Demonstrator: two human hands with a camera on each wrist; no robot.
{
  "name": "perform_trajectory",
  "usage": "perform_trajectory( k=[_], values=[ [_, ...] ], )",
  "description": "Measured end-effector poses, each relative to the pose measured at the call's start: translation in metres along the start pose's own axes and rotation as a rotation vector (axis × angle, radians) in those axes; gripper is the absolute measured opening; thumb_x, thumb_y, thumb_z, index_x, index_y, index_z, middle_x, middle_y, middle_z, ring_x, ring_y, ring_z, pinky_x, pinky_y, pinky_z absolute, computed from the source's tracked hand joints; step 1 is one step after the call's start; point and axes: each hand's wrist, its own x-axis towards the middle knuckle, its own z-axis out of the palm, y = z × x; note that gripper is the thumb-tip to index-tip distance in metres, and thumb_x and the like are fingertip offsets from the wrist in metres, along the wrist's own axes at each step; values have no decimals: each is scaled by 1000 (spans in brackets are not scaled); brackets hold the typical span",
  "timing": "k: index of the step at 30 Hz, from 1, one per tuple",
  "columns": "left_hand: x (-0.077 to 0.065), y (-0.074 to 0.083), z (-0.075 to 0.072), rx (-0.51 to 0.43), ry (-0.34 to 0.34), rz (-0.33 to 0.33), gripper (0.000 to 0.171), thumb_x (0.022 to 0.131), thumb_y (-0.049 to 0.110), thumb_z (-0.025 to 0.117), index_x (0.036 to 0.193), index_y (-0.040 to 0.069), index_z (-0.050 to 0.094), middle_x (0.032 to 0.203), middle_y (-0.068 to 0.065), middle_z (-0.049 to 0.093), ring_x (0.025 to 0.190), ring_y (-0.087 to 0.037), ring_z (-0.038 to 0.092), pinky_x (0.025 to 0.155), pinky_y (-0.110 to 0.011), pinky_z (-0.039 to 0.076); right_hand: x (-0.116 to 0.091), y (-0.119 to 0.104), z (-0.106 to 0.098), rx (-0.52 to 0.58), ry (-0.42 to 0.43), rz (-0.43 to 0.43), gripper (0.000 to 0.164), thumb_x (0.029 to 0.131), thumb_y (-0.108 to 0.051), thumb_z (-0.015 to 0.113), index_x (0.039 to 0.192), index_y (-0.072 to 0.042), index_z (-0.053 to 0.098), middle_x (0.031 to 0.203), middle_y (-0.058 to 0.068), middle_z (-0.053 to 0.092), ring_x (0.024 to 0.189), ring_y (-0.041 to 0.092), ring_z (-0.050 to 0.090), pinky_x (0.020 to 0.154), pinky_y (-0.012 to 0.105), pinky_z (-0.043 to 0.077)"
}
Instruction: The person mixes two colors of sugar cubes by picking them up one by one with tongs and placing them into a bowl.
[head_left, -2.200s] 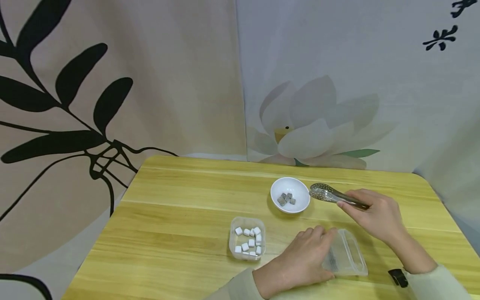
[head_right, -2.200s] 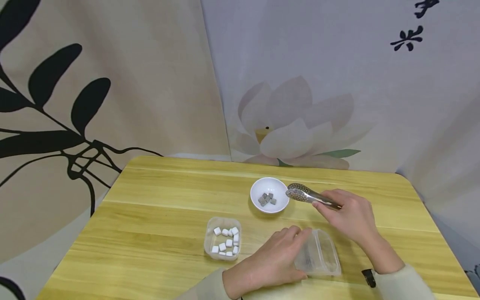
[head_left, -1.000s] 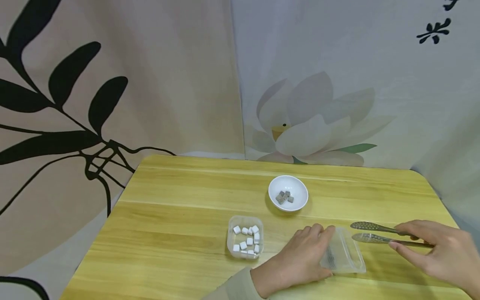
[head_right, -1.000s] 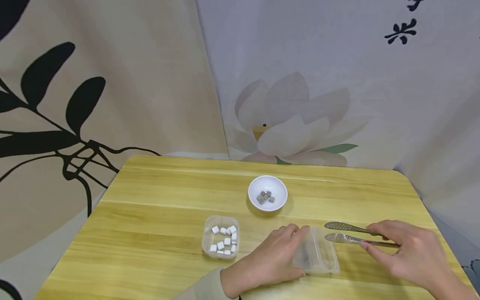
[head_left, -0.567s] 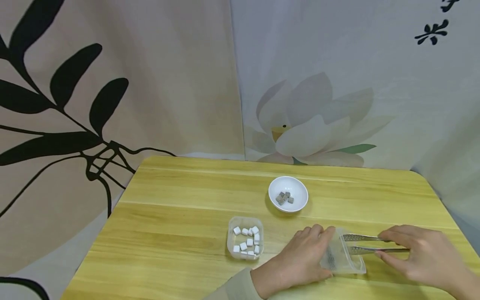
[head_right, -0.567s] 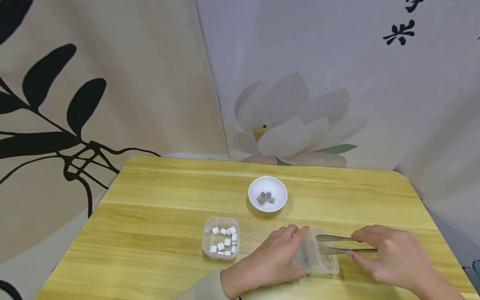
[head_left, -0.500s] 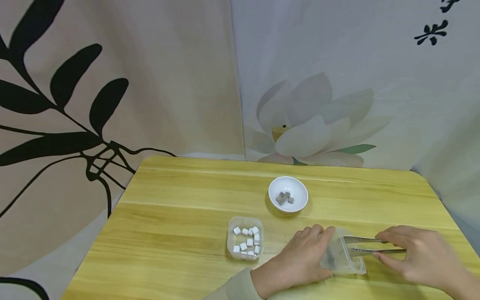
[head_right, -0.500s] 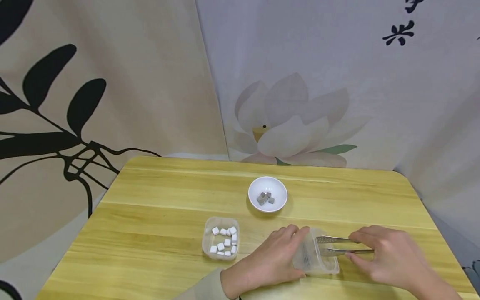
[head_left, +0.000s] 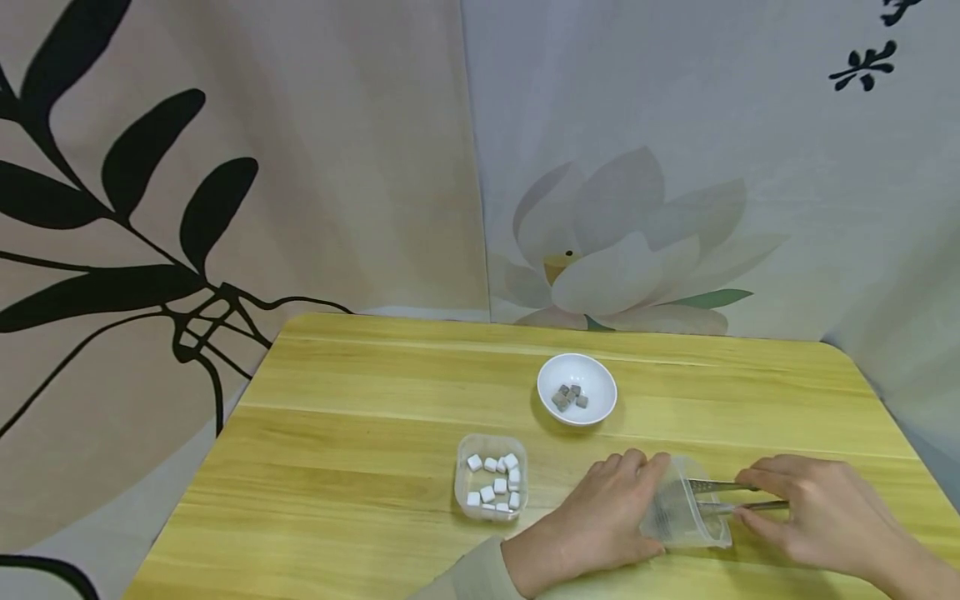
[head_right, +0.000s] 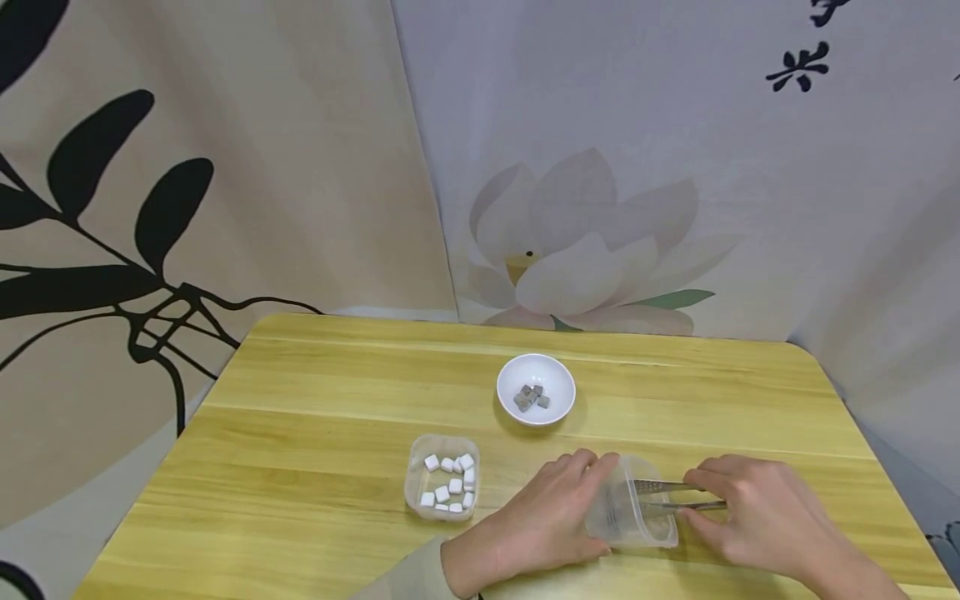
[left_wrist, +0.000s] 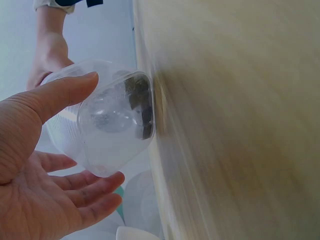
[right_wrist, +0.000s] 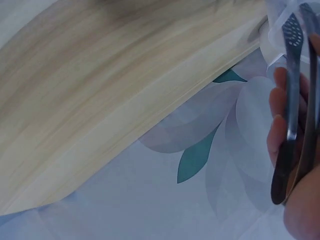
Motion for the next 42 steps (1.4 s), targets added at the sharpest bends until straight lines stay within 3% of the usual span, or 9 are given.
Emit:
perform_trajectory(
  k=[4,10,13,16,21,27,30,35,42],
  values=[
    [0,1,0,1,-2,-1,95,75,48,93,150,19,42,122,8,54,105,-4,52,89,-17,43,0,0,3,-7,11,-30,61,99,-72,48,80,-21,78,79,-12,70,65,5,65,49,19,48],
    [0,0,0,-3,5,2,95,75,48,93,150,18,41,122,7,54,105,-5,52,90,-18,43,3,-2,6,-9,33,-61,67,103,-68,40,78,-19,77,76,-10,70,61,4,63,47,17,45],
    [-1,0,1,-10,4,2,96,76,48,93,151,18,41,123,7,54,106,-5,52,91,-18,44,3,-3,5,-11,45,-73,65,103,-67,41,78,-19,77,76,-11,70,62,5,64,47,18,47],
    [-1,0,0,-20,3,-3,96,76,47,93,151,19,41,123,7,54,106,-4,52,91,-18,44,3,-2,2,14,40,-51,57,100,-68,52,80,-21,78,78,-13,70,64,4,64,49,19,48],
    [-2,0,0,-23,12,-5,95,75,47,93,150,19,42,121,7,54,105,-5,52,90,-18,44,1,0,-3,50,17,-8,39,82,-63,81,82,-25,79,80,-15,71,65,1,64,50,18,48],
    [-2,-1,-1,-21,15,-1,95,76,47,93,150,18,41,123,5,55,106,-6,53,92,-19,45,0,-1,-2,66,-15,-23,32,68,-50,93,83,-25,78,82,-17,71,68,0,64,51,16,47],
    [-1,-1,-1,-16,16,0,95,76,47,93,150,18,41,123,5,55,106,-6,54,92,-19,45,2,-1,-1,60,-12,-33,33,77,-55,87,81,-23,78,79,-15,70,66,0,63,49,17,46],
    [-1,-1,-1,-12,17,4,94,76,47,93,149,17,42,123,4,56,106,-6,54,91,-20,45,5,-2,-1,15,-7,-59,57,96,-70,57,79,-20,78,77,-12,71,64,3,64,48,19,47],
    [0,-1,0,-17,17,5,93,76,47,93,148,18,42,121,5,55,104,-6,53,90,-19,45,4,-3,-2,12,-32,-60,49,90,-67,70,79,-20,79,78,-11,71,64,4,65,48,20,48]
  ],
)
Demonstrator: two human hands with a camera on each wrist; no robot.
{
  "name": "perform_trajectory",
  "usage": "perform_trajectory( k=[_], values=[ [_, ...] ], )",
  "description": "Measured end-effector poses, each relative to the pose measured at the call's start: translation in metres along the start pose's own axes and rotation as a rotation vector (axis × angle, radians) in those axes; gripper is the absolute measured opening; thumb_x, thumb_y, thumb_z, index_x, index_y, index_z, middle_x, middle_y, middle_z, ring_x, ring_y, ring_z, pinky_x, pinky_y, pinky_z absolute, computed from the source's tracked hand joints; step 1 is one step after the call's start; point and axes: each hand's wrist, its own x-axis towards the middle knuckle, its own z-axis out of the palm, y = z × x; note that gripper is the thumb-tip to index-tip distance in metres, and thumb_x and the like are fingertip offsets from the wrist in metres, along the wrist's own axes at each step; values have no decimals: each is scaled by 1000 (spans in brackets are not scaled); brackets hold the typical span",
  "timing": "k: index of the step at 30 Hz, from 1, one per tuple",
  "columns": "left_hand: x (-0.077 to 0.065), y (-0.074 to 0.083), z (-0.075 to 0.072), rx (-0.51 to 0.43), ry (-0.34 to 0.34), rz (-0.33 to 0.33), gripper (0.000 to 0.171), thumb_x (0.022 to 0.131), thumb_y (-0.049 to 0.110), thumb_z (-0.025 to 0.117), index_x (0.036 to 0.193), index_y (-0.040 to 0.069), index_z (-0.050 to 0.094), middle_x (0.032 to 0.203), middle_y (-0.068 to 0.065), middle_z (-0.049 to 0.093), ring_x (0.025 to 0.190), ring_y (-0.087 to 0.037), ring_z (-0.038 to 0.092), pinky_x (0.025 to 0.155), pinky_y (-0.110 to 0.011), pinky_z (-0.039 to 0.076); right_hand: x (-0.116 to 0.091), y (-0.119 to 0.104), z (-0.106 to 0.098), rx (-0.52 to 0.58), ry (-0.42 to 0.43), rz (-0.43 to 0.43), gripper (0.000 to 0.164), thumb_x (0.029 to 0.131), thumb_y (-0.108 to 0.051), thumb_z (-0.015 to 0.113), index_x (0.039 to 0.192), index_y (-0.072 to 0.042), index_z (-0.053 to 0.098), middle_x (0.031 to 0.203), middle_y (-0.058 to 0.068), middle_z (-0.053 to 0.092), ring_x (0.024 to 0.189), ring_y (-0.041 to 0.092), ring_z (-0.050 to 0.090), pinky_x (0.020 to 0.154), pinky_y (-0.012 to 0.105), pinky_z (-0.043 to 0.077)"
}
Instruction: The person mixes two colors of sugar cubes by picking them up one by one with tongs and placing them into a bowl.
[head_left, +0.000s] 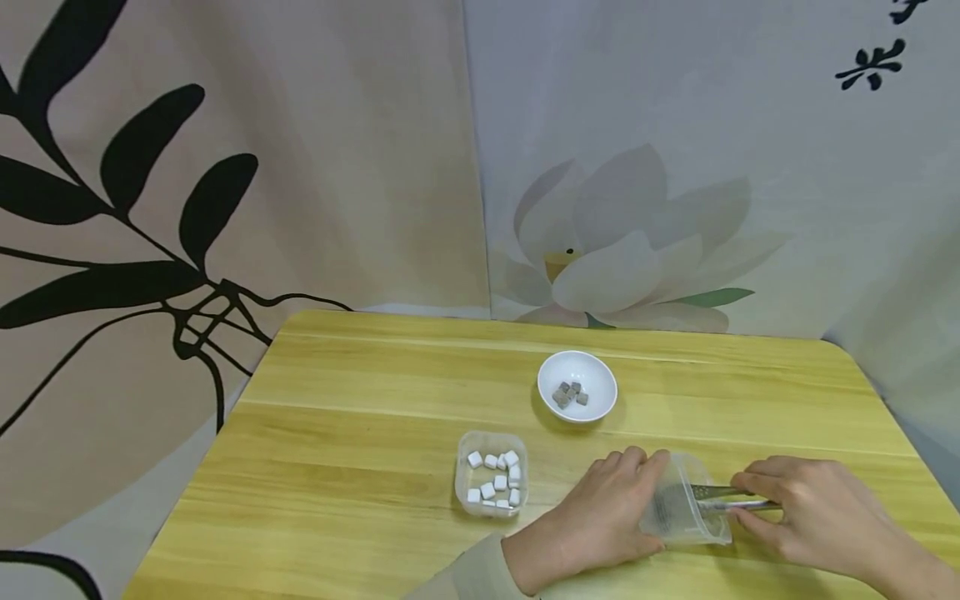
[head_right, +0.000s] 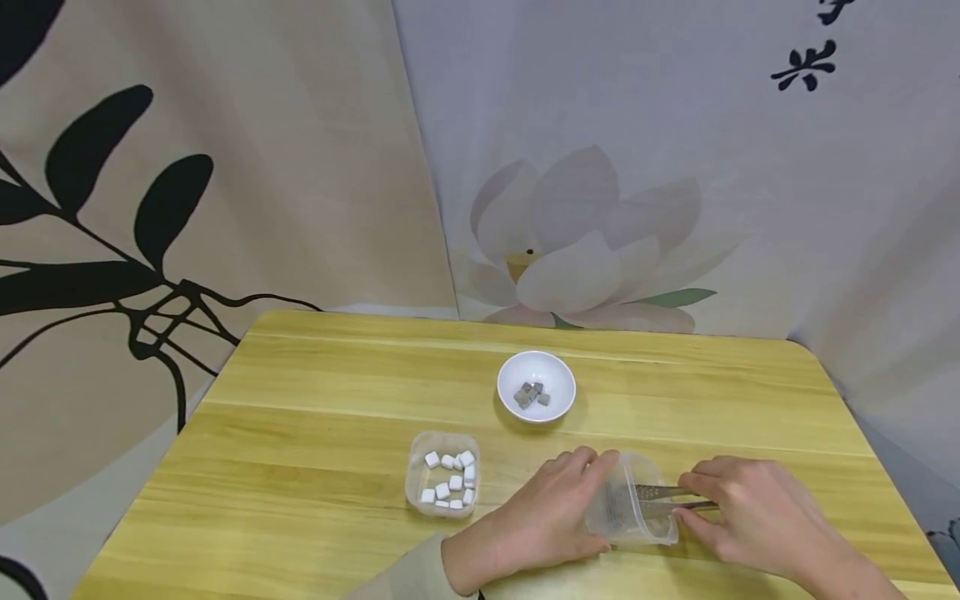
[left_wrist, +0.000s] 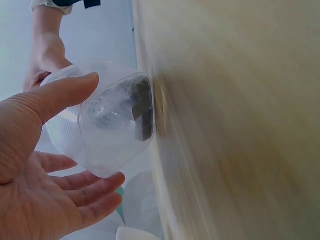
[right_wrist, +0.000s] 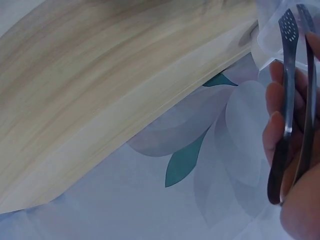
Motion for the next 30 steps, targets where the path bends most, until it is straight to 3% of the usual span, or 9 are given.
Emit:
perform_trajectory(
  k=[9,16,23,26,30],
  values=[
    [0,1,0,11,3,-2,92,75,48,94,146,18,44,121,5,55,103,-6,53,88,-18,45,0,0,3,49,2,0,45,92,-63,71,79,-20,78,77,-14,69,64,-3,59,48,16,44],
    [0,1,0,7,0,-4,93,75,47,93,147,18,43,120,6,54,102,-5,52,87,-17,43,-2,2,-1,51,94,27,57,98,-68,57,78,-19,79,78,-10,72,64,4,66,51,17,49],
    [0,1,1,8,-5,-10,96,75,48,93,150,19,41,123,6,54,105,-5,53,88,-17,43,-10,8,-13,73,159,115,56,95,-71,58,78,-21,79,77,-9,73,62,-2,63,50,13,46],
    [0,1,1,6,-7,-11,95,75,48,93,150,19,41,124,6,54,105,-5,53,88,-17,43,-15,9,-19,94,177,163,51,93,-70,61,79,-24,79,78,-12,72,64,-7,62,52,11,46],
    [0,1,1,2,-13,-14,95,76,48,93,150,19,42,124,7,54,106,-5,52,88,-17,43,-20,11,-26,126,204,225,41,87,-61,77,80,-20,79,80,-11,73,67,-11,62,54,9,48]
  ],
)
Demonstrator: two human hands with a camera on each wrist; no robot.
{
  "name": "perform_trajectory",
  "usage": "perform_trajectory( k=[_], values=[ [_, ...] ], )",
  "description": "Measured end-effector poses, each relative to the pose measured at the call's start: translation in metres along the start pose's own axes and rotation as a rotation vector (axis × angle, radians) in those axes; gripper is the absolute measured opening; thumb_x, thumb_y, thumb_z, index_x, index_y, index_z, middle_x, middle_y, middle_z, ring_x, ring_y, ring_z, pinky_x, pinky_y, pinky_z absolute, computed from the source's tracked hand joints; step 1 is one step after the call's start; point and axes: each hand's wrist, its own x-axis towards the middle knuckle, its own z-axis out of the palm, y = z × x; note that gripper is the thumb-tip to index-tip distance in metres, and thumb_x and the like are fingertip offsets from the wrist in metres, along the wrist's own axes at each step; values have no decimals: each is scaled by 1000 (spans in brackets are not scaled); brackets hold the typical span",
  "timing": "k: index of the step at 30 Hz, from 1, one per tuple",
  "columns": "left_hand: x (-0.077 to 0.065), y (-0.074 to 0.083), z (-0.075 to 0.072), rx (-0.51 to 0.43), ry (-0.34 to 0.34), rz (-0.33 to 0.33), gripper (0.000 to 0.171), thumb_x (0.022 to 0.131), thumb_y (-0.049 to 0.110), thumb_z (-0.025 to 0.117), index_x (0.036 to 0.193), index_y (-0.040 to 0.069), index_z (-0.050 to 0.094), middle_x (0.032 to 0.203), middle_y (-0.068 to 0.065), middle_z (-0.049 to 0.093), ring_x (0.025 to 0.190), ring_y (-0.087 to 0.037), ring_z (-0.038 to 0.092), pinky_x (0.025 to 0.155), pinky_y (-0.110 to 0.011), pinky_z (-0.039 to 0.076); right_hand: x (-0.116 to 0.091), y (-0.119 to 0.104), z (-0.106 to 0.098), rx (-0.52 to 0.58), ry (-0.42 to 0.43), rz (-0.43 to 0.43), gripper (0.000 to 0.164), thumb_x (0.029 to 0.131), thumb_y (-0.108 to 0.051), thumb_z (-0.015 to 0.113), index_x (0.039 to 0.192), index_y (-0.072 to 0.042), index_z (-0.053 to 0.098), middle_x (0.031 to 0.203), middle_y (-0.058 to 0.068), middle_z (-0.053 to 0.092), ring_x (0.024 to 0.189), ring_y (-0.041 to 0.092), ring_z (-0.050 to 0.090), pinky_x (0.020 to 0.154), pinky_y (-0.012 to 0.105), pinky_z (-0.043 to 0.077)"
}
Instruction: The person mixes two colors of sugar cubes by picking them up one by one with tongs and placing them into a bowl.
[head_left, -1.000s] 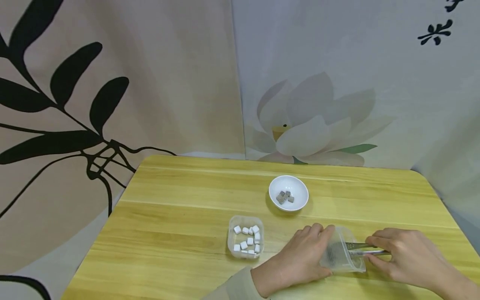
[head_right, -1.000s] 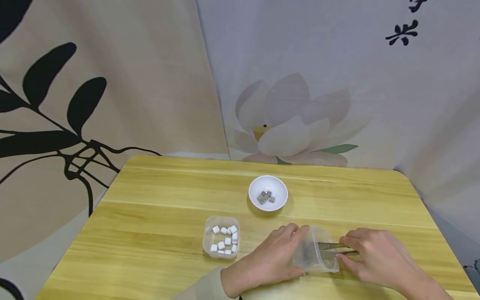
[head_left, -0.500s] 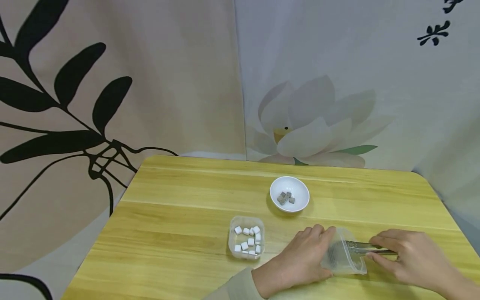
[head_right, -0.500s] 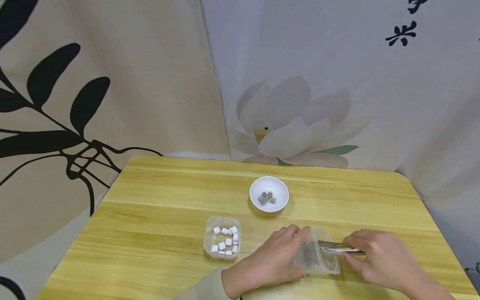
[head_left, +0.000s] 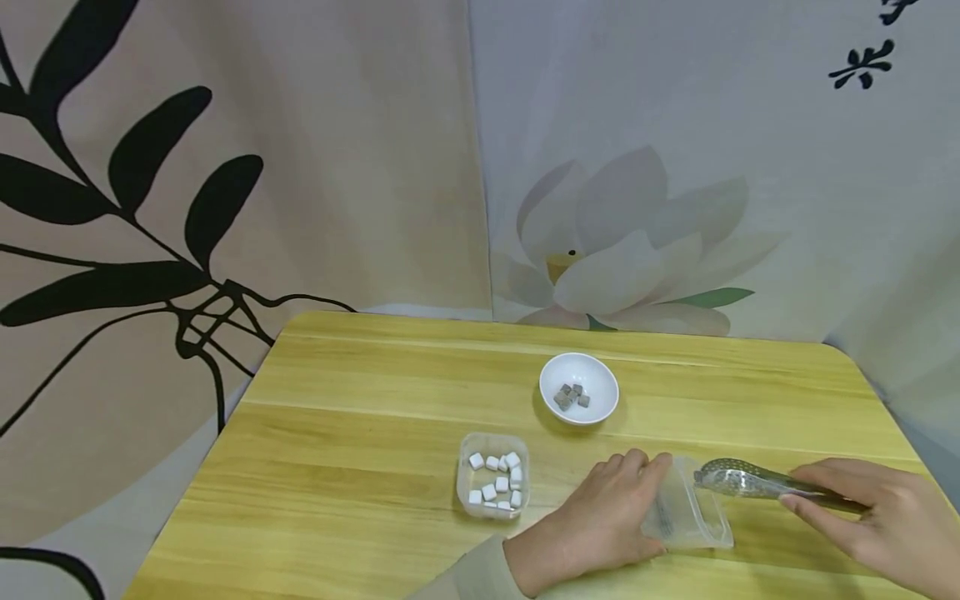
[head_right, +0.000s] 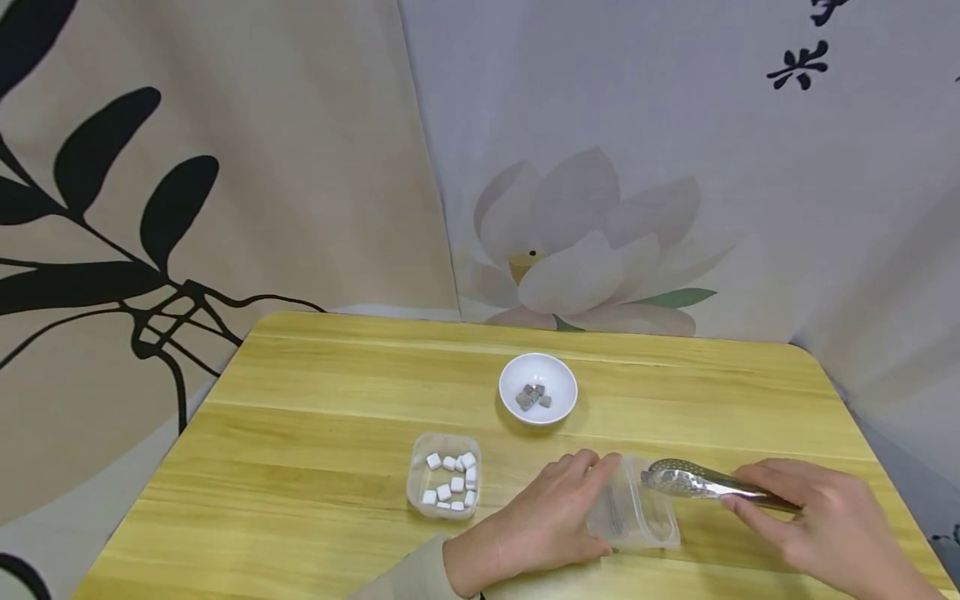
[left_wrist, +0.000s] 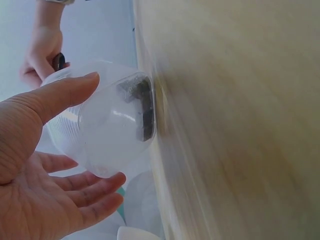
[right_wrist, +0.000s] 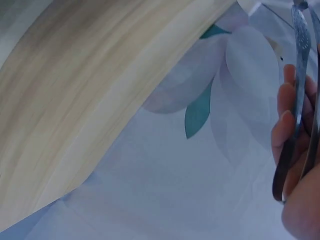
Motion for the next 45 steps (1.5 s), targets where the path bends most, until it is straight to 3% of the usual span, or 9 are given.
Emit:
perform_trajectory(
  k=[3,6,8,18,23,28,33,38,45],
  values=[
    [0,0,0,-1,-5,-2,95,76,48,92,151,19,41,124,7,54,106,-5,52,89,-17,44,1,0,-4,6,20,58,29,72,-38,95,81,-14,80,81,-12,72,69,-13,63,55,8,49],
    [0,0,-1,2,-5,-4,95,76,48,92,151,19,41,124,7,54,106,-5,52,89,-17,44,4,0,-6,0,38,107,31,57,-13,99,81,-13,81,85,-18,71,71,-15,62,57,7,49],
    [0,0,-1,2,-4,-4,95,76,48,92,151,19,41,123,7,54,105,-4,52,88,-17,44,8,0,-6,-1,45,120,33,55,-6,97,81,-14,80,86,-20,69,71,-16,61,58,7,49],
    [0,0,-1,1,-6,4,95,76,48,93,150,19,42,121,7,54,104,-4,52,87,-17,43,46,1,21,58,105,73,26,64,-8,95,86,-12,83,89,-13,74,78,-17,62,63,8,51],
    [1,0,-1,4,-11,3,93,76,48,93,149,21,43,119,8,53,102,-3,51,86,-17,43,69,-3,44,45,125,91,27,65,-9,93,91,-12,84,88,1,78,86,-22,57,67,8,50],
    [2,-1,0,13,-2,10,91,75,47,93,146,21,45,115,9,53,97,-3,50,79,-16,41,83,-11,68,115,130,159,28,69,-6,92,95,-7,84,91,10,79,87,-25,55,68,6,48],
    [3,0,0,23,-5,7,92,75,49,93,148,21,44,116,9,53,97,-3,50,79,-16,41,90,-13,86,119,93,173,28,70,-7,92,96,-9,84,94,7,80,79,-6,67,65,9,49],
    [4,1,0,33,-11,4,98,74,49,93,153,20,42,119,9,53,99,-3,50,84,-16,42,88,-12,87,86,68,197,29,70,-12,93,98,-10,84,96,7,80,78,12,72,65,10,48],
    [4,0,-3,18,-23,0,93,75,49,93,149,20,44,117,9,53,98,-3,50,82,-16,42,79,-10,65,121,69,256,30,73,-11,92,102,-10,84,99,4,79,87,-21,57,66,7,48]
  ],
)
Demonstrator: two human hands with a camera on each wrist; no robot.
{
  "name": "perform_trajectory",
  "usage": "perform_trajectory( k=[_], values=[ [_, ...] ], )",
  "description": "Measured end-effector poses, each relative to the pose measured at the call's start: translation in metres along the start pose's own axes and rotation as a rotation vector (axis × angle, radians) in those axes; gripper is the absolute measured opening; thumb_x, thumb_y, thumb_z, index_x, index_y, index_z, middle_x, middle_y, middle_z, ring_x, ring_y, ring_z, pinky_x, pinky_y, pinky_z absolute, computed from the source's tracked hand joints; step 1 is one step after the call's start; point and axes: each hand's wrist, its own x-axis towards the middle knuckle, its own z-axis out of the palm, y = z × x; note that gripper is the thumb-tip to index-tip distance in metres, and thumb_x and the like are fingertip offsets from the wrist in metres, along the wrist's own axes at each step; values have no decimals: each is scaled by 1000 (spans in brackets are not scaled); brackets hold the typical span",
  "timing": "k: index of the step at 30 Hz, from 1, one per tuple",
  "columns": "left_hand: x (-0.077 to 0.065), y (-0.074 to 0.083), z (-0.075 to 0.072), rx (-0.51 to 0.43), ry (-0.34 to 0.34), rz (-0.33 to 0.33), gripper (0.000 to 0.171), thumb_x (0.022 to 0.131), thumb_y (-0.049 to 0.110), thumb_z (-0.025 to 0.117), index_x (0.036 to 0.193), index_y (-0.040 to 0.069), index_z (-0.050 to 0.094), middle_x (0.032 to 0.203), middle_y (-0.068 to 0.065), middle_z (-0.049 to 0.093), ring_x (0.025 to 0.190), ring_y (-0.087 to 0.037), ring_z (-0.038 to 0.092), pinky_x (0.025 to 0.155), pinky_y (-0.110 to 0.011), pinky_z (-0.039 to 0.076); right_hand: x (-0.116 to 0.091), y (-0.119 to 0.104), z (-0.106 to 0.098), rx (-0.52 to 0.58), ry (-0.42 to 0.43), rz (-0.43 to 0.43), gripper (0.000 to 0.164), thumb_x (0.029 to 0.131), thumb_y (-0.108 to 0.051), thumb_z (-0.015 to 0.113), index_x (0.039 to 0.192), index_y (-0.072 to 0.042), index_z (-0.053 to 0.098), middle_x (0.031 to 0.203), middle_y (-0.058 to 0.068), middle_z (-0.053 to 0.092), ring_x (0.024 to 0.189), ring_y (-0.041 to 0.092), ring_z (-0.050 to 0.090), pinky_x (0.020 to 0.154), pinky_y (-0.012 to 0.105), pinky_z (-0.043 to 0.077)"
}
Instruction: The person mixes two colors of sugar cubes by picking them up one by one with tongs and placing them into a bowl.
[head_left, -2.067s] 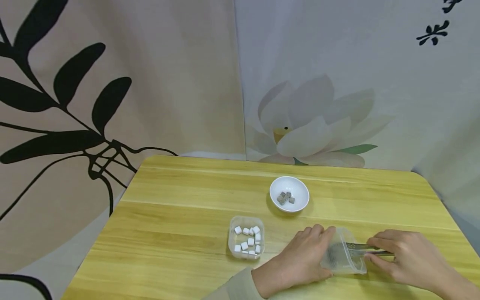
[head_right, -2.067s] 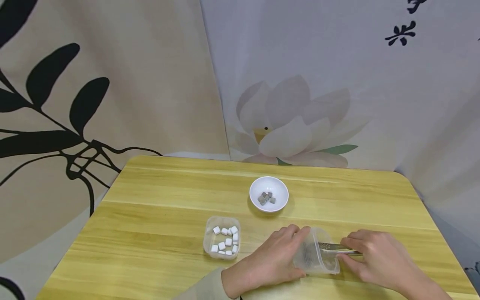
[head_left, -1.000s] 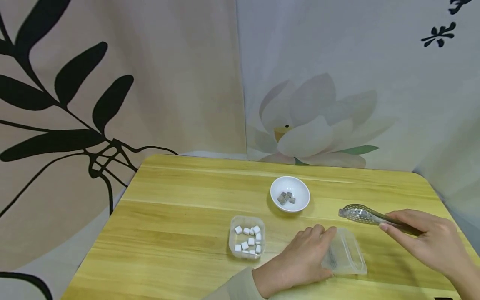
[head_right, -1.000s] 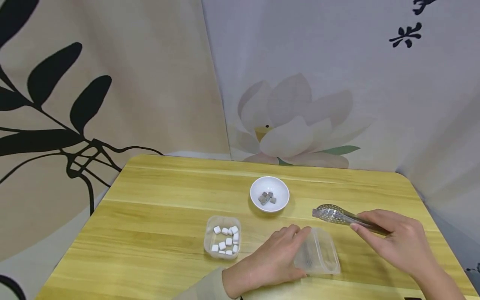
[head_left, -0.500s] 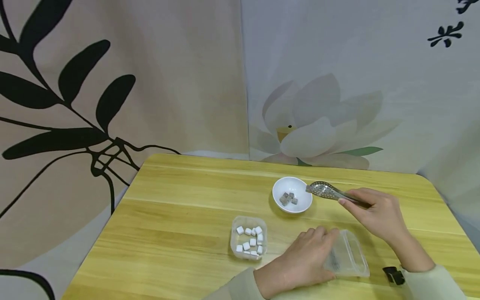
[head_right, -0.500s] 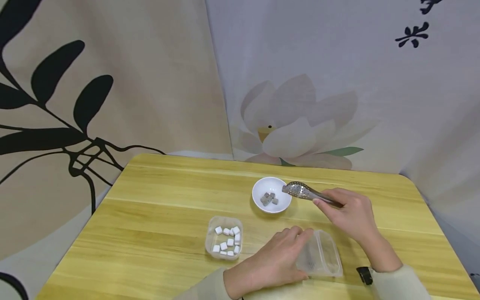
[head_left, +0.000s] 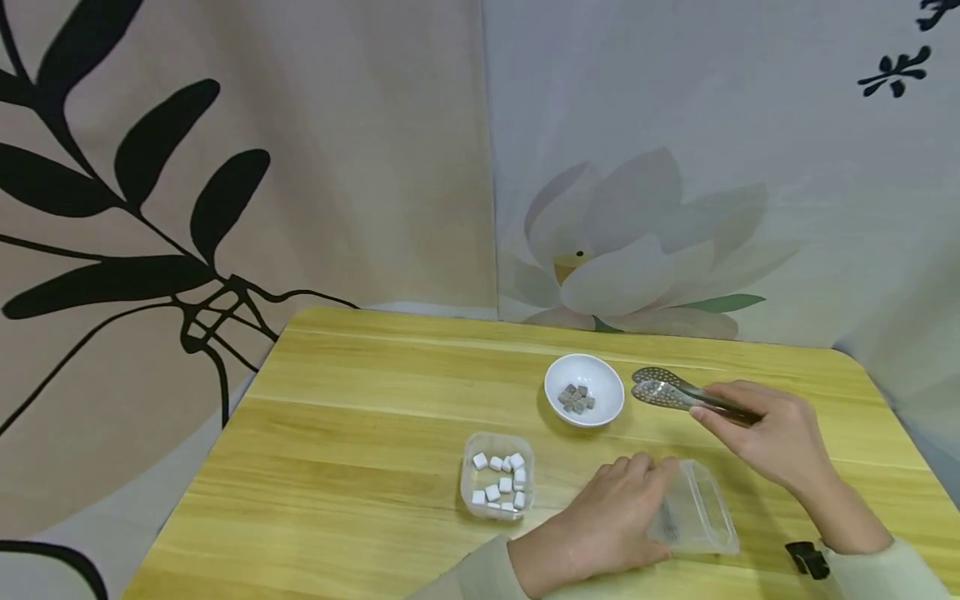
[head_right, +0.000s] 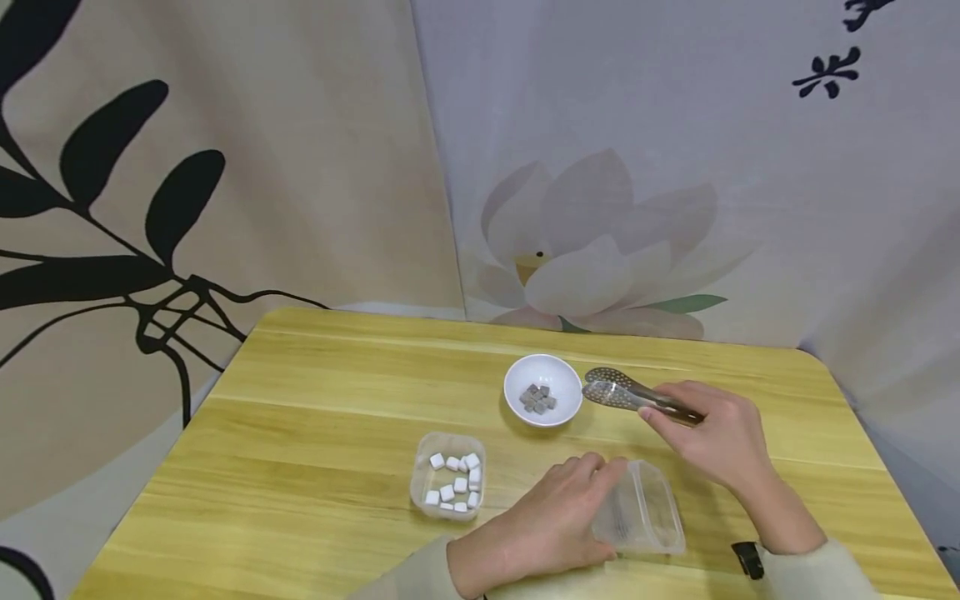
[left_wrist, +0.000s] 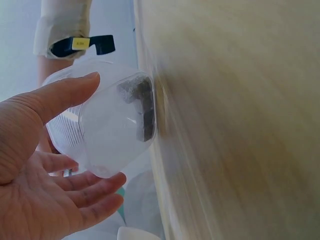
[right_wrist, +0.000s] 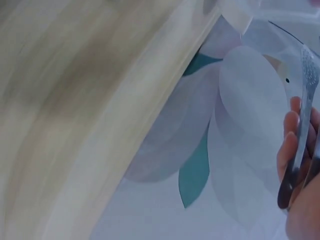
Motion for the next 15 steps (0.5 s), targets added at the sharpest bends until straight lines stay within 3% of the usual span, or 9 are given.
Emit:
perform_trajectory(
  k=[7,15],
  values=[
    [-1,0,-2,-13,1,-4,94,75,48,93,150,20,43,119,8,54,102,-4,51,86,-17,43,-12,5,-24,28,34,8,35,69,-5,93,102,-8,83,105,-31,67,85,-24,57,64,6,47],
    [-2,1,0,-21,-1,-7,98,76,48,93,154,18,41,124,6,54,106,-5,52,92,-19,45,-26,12,-44,28,27,-27,40,58,1,94,95,-8,83,101,-32,68,76,-19,61,64,5,49]
  ],
)
